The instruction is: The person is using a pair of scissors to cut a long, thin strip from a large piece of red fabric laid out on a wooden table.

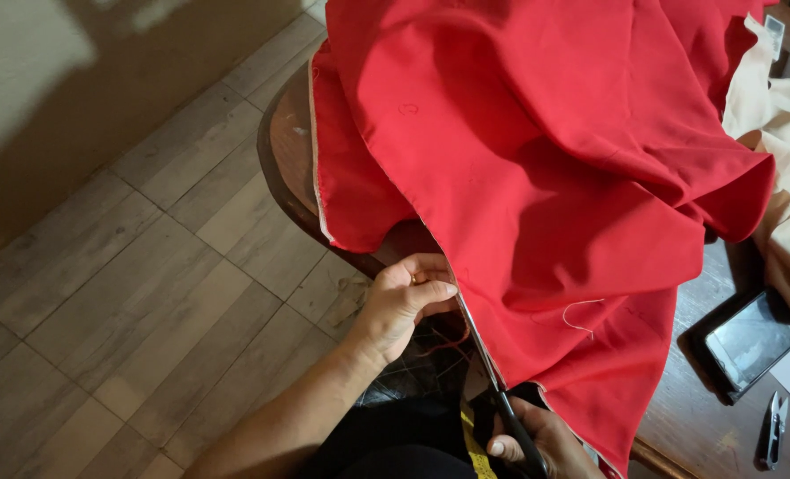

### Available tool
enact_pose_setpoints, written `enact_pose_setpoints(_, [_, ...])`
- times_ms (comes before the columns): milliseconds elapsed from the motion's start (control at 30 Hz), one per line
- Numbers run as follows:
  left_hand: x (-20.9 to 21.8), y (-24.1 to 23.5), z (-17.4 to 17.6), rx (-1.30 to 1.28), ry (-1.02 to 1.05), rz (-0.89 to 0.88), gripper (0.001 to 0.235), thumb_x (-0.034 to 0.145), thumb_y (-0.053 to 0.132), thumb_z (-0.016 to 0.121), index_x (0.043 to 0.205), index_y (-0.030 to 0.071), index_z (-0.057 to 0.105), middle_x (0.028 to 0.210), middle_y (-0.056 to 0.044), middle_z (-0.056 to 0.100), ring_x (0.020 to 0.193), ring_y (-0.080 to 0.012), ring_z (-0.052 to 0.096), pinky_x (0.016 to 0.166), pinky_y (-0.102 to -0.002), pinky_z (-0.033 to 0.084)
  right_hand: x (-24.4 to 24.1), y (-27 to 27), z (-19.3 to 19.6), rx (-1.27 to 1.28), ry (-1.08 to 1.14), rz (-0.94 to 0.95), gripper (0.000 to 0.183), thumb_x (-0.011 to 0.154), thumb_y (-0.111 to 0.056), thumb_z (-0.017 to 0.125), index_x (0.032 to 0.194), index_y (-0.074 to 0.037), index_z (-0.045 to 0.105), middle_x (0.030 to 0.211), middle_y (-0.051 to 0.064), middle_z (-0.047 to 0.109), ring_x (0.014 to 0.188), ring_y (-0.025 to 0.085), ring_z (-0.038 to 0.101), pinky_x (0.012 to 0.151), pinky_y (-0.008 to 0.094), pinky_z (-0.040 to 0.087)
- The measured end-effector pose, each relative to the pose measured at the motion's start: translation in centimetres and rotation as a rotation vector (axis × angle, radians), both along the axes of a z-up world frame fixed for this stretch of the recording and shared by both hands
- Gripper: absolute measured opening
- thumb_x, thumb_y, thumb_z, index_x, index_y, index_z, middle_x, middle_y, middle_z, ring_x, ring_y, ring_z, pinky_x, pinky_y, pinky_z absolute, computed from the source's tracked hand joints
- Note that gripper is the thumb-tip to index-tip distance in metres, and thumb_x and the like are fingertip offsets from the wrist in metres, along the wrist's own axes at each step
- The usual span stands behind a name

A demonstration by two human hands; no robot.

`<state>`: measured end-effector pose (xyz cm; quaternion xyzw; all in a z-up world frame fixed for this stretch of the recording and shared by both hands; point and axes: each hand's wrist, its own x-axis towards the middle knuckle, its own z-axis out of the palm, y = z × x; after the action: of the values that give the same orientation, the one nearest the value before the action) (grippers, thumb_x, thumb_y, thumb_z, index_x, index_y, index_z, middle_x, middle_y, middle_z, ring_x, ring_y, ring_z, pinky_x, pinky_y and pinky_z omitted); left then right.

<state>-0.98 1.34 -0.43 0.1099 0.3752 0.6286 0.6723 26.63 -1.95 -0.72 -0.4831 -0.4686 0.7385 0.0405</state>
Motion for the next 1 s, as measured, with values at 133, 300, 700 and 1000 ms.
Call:
enact_pose_setpoints(133, [0.0,0.1,0.0,0.006,0.038,0.005,0.032,0.075,-0.002,0.075,0.105,-0.001,0.068,0.089,-0.011,0.068,0.084,-0.0209,0.067,0.08,-0.035,0.063,0.2,0.0,-0.4,-0.015,-0.011,-0.01,0.034,0.083,-0.02,0.084,0.099,0.002,0.063,0.07,0.005,0.05,0.054,0.015,0.049,0.047,0.026,0.036])
enact_pose_setpoints(300, [0.1,0.1,-0.3,0.024,0.037,-0.006,0.033,0.075,-0.001,0.074,0.107,-0.003,0.067,0.091,-0.013,0.069,0.085,-0.0228,0.068,0.08,-0.037,0.064,0.0,0.1,0.0,0.031,0.024,0.031,0.03,0.084,-0.021,0.081,0.097,-0.001,0.063,0.074,0.006,0.054,0.06,0.016,0.053,0.052,0.027,0.039])
enact_pose_setpoints(700, [0.0,0.5,-0.9,0.029,0.046,0.023,0.033,0.076,-0.001,0.074,0.109,-0.005,0.068,0.089,-0.013,0.071,0.083,-0.0209,0.069,0.081,-0.036,0.063,-0.7,1.9,-0.1,0.131,0.043,0.134,0.038,0.081,-0.037,0.079,0.082,-0.003,0.061,0.069,0.004,0.054,0.059,0.016,0.049,0.053,0.029,0.038])
enact_pose_setpoints(1000, [-0.2,0.2,-1.0,0.067,0.068,0.023,0.032,0.077,0.001,0.074,0.107,-0.005,0.069,0.088,-0.013,0.071,0.083,-0.0217,0.07,0.081,-0.037,0.063,-0.7,2.6,-0.7,0.191,-0.002,0.147,0.043,0.079,-0.042,0.079,0.08,-0.001,0.066,0.064,0.003,0.055,0.058,0.015,0.05,0.052,0.03,0.039])
